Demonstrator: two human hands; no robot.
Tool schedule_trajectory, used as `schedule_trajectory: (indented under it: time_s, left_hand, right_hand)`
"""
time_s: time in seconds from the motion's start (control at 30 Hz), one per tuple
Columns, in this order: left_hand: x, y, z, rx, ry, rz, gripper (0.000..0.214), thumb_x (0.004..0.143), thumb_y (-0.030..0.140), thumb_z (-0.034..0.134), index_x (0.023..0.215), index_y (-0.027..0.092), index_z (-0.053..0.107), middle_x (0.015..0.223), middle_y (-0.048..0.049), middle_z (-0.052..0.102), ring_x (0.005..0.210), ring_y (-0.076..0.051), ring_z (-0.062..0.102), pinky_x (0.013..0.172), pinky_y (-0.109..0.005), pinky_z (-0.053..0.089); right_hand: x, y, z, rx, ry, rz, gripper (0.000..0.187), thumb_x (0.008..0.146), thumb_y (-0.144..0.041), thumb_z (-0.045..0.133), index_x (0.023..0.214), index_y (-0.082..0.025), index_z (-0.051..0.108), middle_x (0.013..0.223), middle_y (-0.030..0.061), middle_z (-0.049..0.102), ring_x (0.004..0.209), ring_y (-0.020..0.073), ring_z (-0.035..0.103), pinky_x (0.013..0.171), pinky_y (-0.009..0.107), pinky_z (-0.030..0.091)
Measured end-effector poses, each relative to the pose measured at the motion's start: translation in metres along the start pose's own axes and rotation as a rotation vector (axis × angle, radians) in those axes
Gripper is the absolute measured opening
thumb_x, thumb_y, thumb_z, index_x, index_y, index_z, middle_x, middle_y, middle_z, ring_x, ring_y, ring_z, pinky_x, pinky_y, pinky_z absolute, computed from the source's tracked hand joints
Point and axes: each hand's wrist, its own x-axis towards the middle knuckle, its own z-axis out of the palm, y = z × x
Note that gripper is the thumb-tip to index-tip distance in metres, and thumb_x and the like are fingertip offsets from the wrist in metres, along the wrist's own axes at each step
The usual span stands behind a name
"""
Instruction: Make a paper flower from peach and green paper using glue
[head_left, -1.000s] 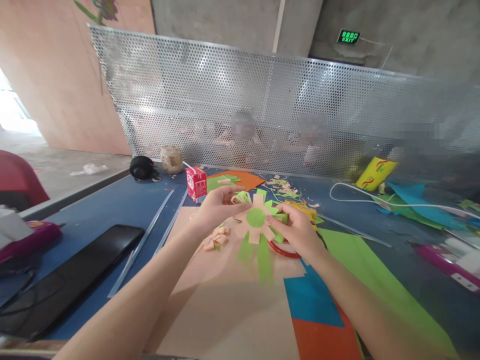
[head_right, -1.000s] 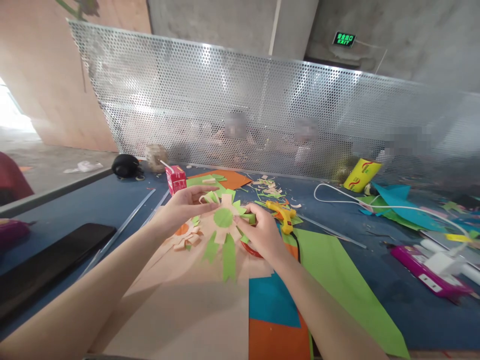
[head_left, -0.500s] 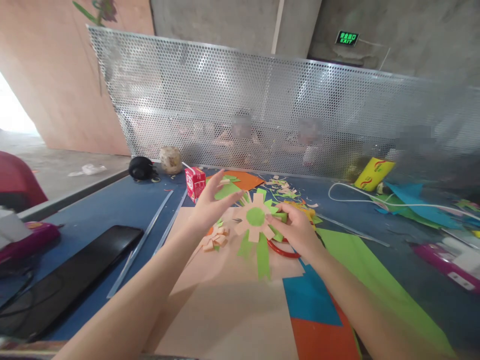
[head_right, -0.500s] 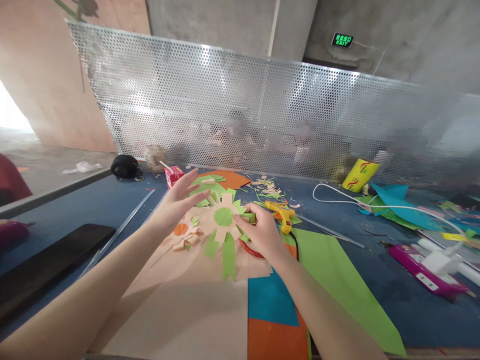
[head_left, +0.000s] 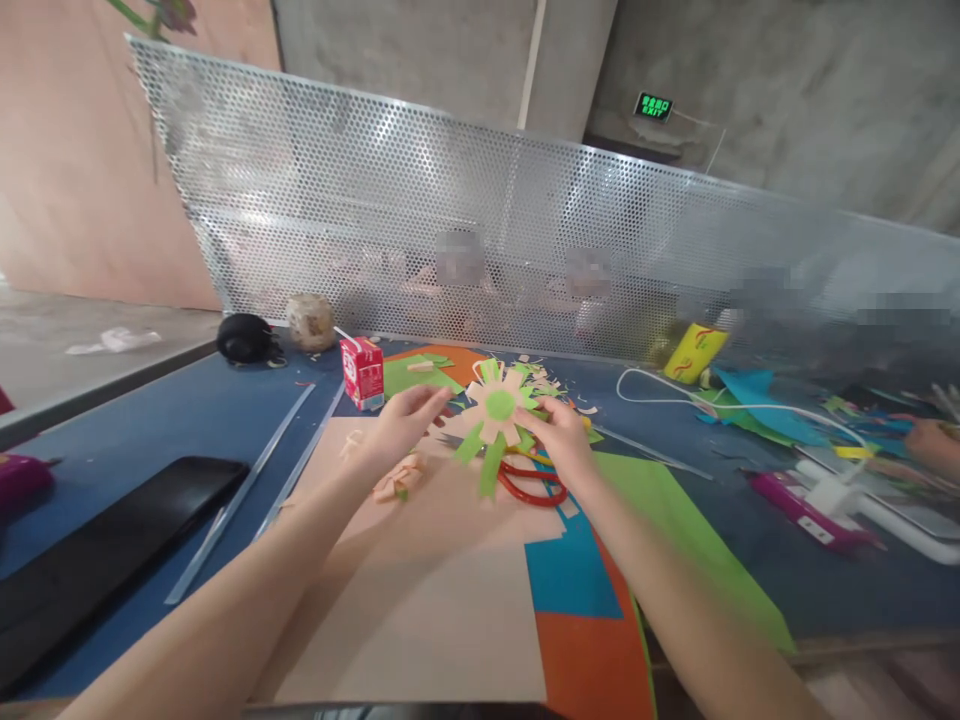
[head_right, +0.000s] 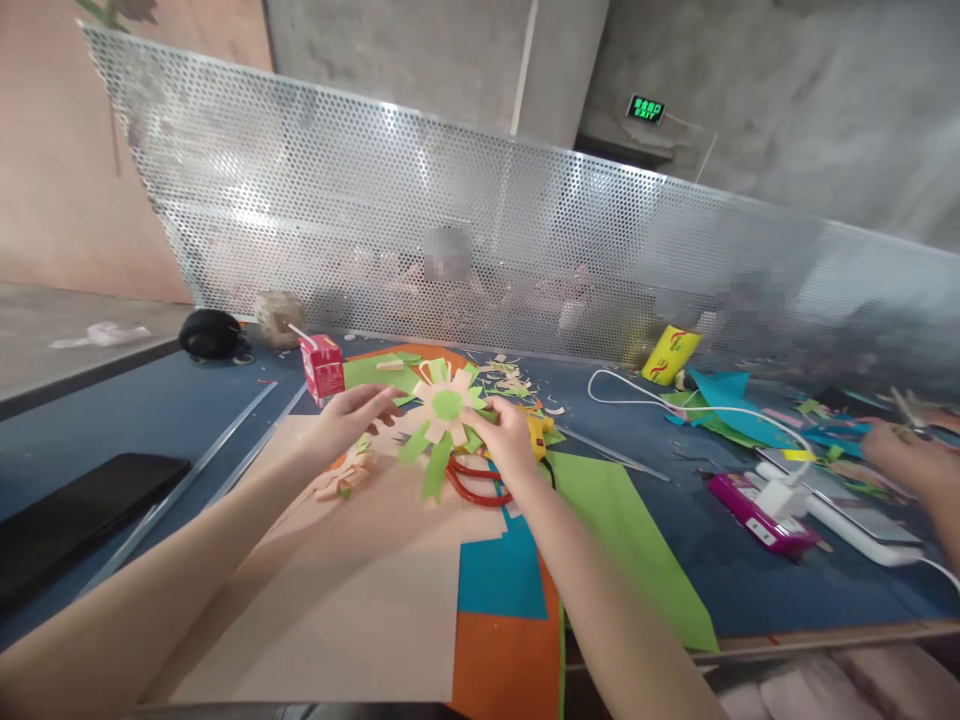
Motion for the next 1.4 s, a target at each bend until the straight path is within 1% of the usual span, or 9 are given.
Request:
schedule_trajectory:
  time_s: [0.13,0.37,0.63,0.8,0.9,1.03,1.13,1.27,1.4]
  left_hand:
    - [-0.008,0.001,0.012,-0.026,-0.152,0.038,0.025,0.065,0.041,0.058,0.073,0.017,0.062,0.064,0.0002,0.058,0.057,-0.011,0.051,0.053,-0.022,0.037]
    - [-0.006,-0.008,0.011,-0.223,-0.065,-0.106,0.023,0.059,0.037,0.065,0.067,0.016,0.061,0.054,0.0037,0.05,0.047,-0.006,0.043,0.049,-0.02,0.036]
    - [-0.007,-0.011,0.019,-0.344,-0.118,-0.192,0.031,0.054,0.039,0.069,0.069,0.013,0.063,0.061,-0.002,0.059,0.055,-0.011,0.055,0.055,-0.024,0.044]
    - [-0.007,-0.011,0.021,-0.364,-0.125,-0.189,0.028,0.054,0.037,0.069,0.07,0.013,0.064,0.059,-0.0018,0.06,0.052,-0.01,0.054,0.056,-0.024,0.045]
    - [-0.007,-0.015,0.022,-0.338,-0.157,-0.177,0.027,0.058,0.036,0.067,0.072,0.014,0.064,0.059,-0.0014,0.06,0.05,-0.009,0.052,0.055,-0.024,0.045]
    - [-0.007,-0.021,0.024,-0.304,-0.217,-0.135,0.032,0.063,0.038,0.063,0.085,0.015,0.062,0.083,-0.0063,0.063,0.066,-0.012,0.058,0.059,-0.024,0.045]
    - [-0.007,-0.02,0.025,-0.299,-0.157,-0.087,0.039,0.063,0.04,0.062,0.094,0.016,0.058,0.098,-0.0083,0.06,0.076,-0.015,0.058,0.06,-0.024,0.045]
    - [-0.008,-0.01,0.021,-0.304,0.026,0.006,0.037,0.064,0.037,0.062,0.093,0.015,0.055,0.09,-0.0065,0.059,0.076,-0.014,0.057,0.063,-0.025,0.044]
    - [-0.008,-0.002,0.014,-0.189,0.143,0.183,0.034,0.063,0.033,0.064,0.091,0.016,0.054,0.087,-0.0044,0.059,0.079,-0.014,0.055,0.066,-0.025,0.043]
  right_hand:
    - [-0.002,-0.001,0.005,0.036,-0.076,-0.008,0.029,0.06,-0.044,0.06,0.074,-0.02,0.05,0.058,-0.003,0.052,0.041,0.0091,0.046,0.034,0.022,0.041]
    - [0.003,0.005,0.005,0.121,-0.207,-0.002,0.029,0.061,-0.038,0.061,0.081,-0.018,0.053,0.077,0.0029,0.058,0.056,0.0126,0.054,0.037,0.021,0.042]
    - [0.007,0.01,0.002,0.125,-0.126,-0.037,0.024,0.061,-0.036,0.061,0.074,-0.017,0.054,0.07,0.0012,0.058,0.056,0.0119,0.054,0.037,0.019,0.038]
    - [0.005,0.008,0.004,0.166,-0.208,0.006,0.029,0.062,-0.04,0.06,0.081,-0.019,0.054,0.076,0.0018,0.059,0.059,0.0138,0.056,0.035,0.02,0.037]
    - [0.006,0.01,0.006,0.134,-0.202,-0.003,0.028,0.06,-0.039,0.061,0.079,-0.018,0.054,0.067,0.0006,0.058,0.051,0.0125,0.052,0.034,0.021,0.037]
    - [0.007,0.013,0.006,0.105,-0.142,-0.022,0.025,0.061,-0.038,0.06,0.075,-0.018,0.054,0.06,-0.0006,0.055,0.047,0.0107,0.048,0.035,0.021,0.035]
    - [0.007,0.014,0.004,0.137,-0.121,-0.002,0.026,0.061,-0.038,0.061,0.076,-0.018,0.055,0.062,-0.001,0.056,0.047,0.0103,0.048,0.036,0.02,0.035]
    - [0.005,0.011,0.004,0.162,-0.137,0.01,0.023,0.061,-0.036,0.062,0.076,-0.018,0.057,0.064,-0.0013,0.057,0.047,0.0099,0.048,0.038,0.021,0.035]
    - [0.0,0.005,0.005,0.217,-0.149,-0.089,0.019,0.061,-0.029,0.065,0.075,-0.019,0.057,0.074,-0.001,0.06,0.059,0.0102,0.053,0.048,0.021,0.041]
